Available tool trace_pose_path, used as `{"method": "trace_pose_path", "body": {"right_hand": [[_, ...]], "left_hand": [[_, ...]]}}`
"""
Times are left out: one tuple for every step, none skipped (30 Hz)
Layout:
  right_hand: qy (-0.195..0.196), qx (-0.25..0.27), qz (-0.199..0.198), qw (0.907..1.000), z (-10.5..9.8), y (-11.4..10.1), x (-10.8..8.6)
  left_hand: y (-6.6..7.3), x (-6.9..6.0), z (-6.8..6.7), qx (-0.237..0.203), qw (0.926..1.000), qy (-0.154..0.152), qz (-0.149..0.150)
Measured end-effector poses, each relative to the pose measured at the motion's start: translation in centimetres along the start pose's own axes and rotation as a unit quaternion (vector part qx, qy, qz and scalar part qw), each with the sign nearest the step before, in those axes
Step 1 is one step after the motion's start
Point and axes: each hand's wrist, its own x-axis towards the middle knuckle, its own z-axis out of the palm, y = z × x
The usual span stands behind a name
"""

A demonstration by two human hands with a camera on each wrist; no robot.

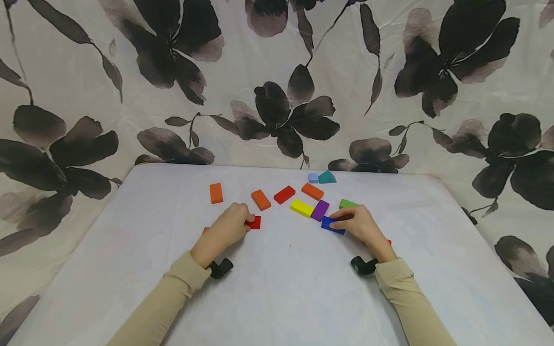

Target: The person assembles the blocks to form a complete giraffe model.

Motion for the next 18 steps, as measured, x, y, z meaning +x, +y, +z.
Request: {"method": "trace_pose_path", "body": {"right_hand": [[0.0,0.001,0.0,1.0,0.0,0.0,0.0],[-0.001,0.003,0.001,1.0,0.0,0.1,0.0],[-0.004,0.004,0.002,1.0,-0.1,0.1,0.1],[-0.006,0.004,0.004,1.0,-0.1,0.1,0.1],[-0.008,0.006,0.005,0.9999,-0.2,0.2,0.1],[-0.009,0.008,0.006,0.9999,-0.2,0.2,0.1],[-0.01,0.011,0.008,0.9999,-0.2,0.2,0.1],[-0.011,0.012,0.008,0.9998,-0.3,0.2,0.1],[-0.012,0.012,0.008,0.9998,-0.3,0.2,0.1],[-0.013,0.014,0.009,0.9998,-0.3,0.2,0.1],[-0.013,0.016,0.009,0.9997,-0.4,0.2,0.1],[-0.013,0.017,0.008,0.9997,-0.3,0.2,0.1],[-0.014,0.017,0.008,0.9997,-0.3,0.2,0.1],[-0.015,0.016,0.007,0.9997,-0.3,0.2,0.1],[-0.015,0.016,0.007,0.9997,-0.3,0.2,0.1],[-0.014,0.017,0.006,0.9997,-0.2,0.2,0.0],[-0.014,0.017,0.004,0.9997,-0.2,0.2,0.0],[-0.015,0.018,0.004,0.9997,-0.1,0.3,0.0]], "left_hand": [[0.3,-0.1,0.1,0.007,1.0,-0.003,0.003],[0.6,-0.3,0.1,0.013,0.9999,-0.006,0.005],[0.9,-0.4,0.2,0.02,0.9997,-0.009,0.007],[1.1,-0.6,0.3,0.024,0.9996,-0.013,0.007],[1.4,-0.7,0.3,0.028,0.9994,-0.017,0.008],[1.7,-0.9,0.4,0.03,0.9993,-0.022,0.01],[1.9,-1.0,0.4,0.031,0.9991,-0.026,0.011],[2.2,-1.1,0.5,0.032,0.9989,-0.031,0.012],[2.5,-1.2,0.6,0.032,0.9988,-0.036,0.012],[2.7,-1.3,0.6,0.03,0.9987,-0.041,0.011],[2.9,-1.4,0.7,0.03,0.9985,-0.045,0.012],[3.2,-1.6,0.8,0.027,0.9984,-0.049,0.011],[3.4,-1.7,0.8,0.025,0.9982,-0.053,0.009],[3.5,-1.9,0.9,0.023,0.9981,-0.056,0.01],[3.7,-2.1,1.0,0.021,0.9981,-0.058,0.01],[3.9,-2.2,1.1,0.02,0.9979,-0.06,0.012],[4.0,-2.4,1.2,0.02,0.9978,-0.061,0.015],[4.2,-2.7,1.3,0.018,0.9977,-0.063,0.019]]}}
